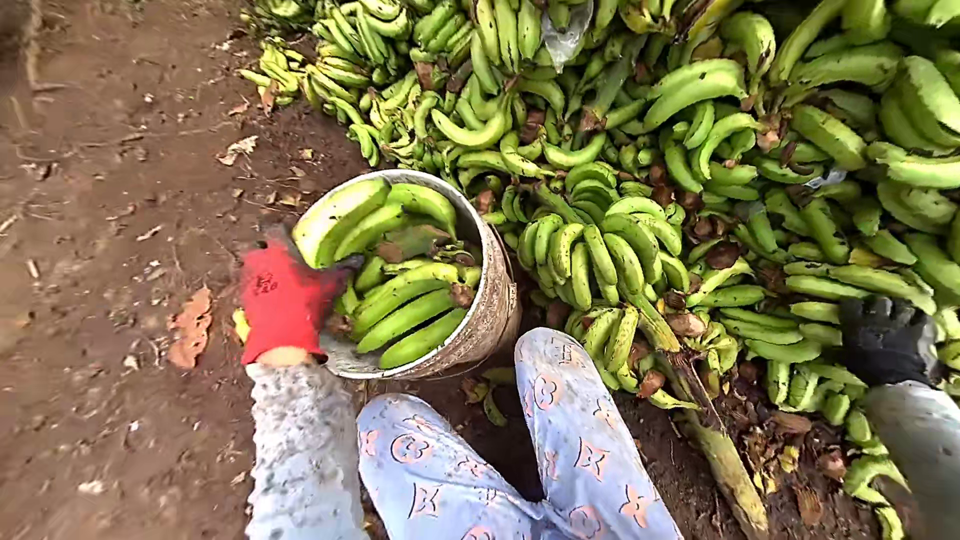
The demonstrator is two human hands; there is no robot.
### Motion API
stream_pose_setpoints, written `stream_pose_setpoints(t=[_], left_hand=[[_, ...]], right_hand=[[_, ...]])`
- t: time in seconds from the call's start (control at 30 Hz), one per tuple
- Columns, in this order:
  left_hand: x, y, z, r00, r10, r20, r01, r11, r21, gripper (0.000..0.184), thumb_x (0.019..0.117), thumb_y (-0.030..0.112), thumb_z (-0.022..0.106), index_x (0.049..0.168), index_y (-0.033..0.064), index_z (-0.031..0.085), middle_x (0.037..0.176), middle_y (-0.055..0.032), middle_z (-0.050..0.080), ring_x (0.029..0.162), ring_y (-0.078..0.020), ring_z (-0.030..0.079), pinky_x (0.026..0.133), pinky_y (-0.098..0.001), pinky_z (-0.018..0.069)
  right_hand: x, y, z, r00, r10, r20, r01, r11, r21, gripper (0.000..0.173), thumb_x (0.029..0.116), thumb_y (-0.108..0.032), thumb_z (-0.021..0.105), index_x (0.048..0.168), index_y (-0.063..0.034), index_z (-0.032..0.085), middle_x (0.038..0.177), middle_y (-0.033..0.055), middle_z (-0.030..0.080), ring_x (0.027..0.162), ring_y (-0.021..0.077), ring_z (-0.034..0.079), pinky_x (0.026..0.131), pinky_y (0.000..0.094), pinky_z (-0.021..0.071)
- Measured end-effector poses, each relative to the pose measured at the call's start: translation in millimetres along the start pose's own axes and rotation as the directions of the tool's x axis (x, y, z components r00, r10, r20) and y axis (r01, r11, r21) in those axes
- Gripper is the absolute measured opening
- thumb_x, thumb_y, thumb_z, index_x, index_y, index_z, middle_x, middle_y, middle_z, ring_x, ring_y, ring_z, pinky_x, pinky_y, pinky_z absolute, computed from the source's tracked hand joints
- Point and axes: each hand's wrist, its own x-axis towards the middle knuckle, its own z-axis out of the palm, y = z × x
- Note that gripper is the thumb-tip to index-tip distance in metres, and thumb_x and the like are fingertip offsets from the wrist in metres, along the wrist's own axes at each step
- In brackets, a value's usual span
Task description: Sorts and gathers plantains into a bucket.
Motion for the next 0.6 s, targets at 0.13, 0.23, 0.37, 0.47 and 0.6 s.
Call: stream_pose_setpoints(t=[0.13, 0.23, 0.37, 0.47, 0.6], left_hand=[[14.9, 13.5, -15.4, 0.978, 0.206, -0.034, -0.198, 0.968, 0.155, 0.092, 0.0762, 0.05, 0.087, 0.152, 0.0161, 0.048, 0.16, -0.0304, 0.032, 0.143, -0.0608, 0.027, 0.103, -0.0836, 0.0283], [36.6, -3.1, -7.8, 0.973, 0.229, 0.03, -0.231, 0.965, 0.121, 0.089, 0.079, 0.046, 0.086, 0.155, 0.0299, 0.043, 0.162, -0.0217, 0.033, 0.146, -0.0563, 0.027, 0.105, -0.0824, 0.027], [60.9, -40.7, 10.6, 0.973, 0.214, 0.089, -0.203, 0.972, -0.117, 0.08, 0.0869, 0.043, 0.08, 0.155, 0.0309, 0.04, 0.136, -0.0299, 0.059, 0.116, -0.0566, 0.06, 0.084, -0.0818, 0.0456], [52.7, -9.2, 4.9, 0.943, 0.124, 0.309, -0.081, 0.986, -0.148, 0.065, 0.1001, 0.017, 0.067, 0.157, 0.0183, 0.037, 0.146, -0.0322, 0.049, 0.134, -0.0523, 0.048, 0.108, -0.0719, 0.0355], [71.7, -82.0, 45.7, 0.903, 0.407, 0.139, -0.372, 0.901, -0.223, 0.027, 0.1045, 0.001, 0.049, 0.125, -0.0142, 0.06, 0.123, -0.0342, 0.061, 0.116, -0.0436, 0.061, 0.105, -0.0505, 0.0436]], right_hand=[[2.4, -15.2, -6.7, 0.997, -0.037, 0.064, 0.044, 0.992, -0.115, 0.09, 0.0643, -0.013, 0.093, 0.144, -0.0007, 0.051, 0.148, 0.0383, 0.042, 0.137, 0.0618, 0.038, 0.108, 0.0771, 0.0315], [-3.9, -7.5, 16.6, 0.993, -0.12, -0.006, 0.118, 0.986, -0.119, 0.071, 0.0754, 0.005, 0.079, 0.142, -0.0014, 0.055, 0.148, 0.0336, 0.047, 0.139, 0.0584, 0.039, 0.111, 0.0754, 0.0301], [-2.2, -33.1, -6.6, 0.984, -0.112, 0.14, 0.133, 0.979, -0.153, 0.067, 0.0837, 0.005, 0.073, 0.146, 0.0031, 0.048, 0.149, 0.0312, 0.048, 0.142, 0.0516, 0.041, 0.114, 0.0709, 0.0285], [12.0, -41.0, -7.2, 0.99, 0.02, 0.142, -0.003, 0.993, -0.12, 0.058, 0.0847, 0.004, 0.073, 0.14, 0.0003, 0.055, 0.141, 0.0287, 0.056, 0.136, 0.0512, 0.047, 0.11, 0.0745, 0.0294], [2.0, -26.9, -6.2, 0.995, 0.018, 0.098, -0.009, 0.995, -0.098, 0.071, 0.0742, 0.003, 0.081, 0.14, -0.0054, 0.056, 0.141, 0.024, 0.058, 0.134, 0.049, 0.05, 0.107, 0.0747, 0.0326]])
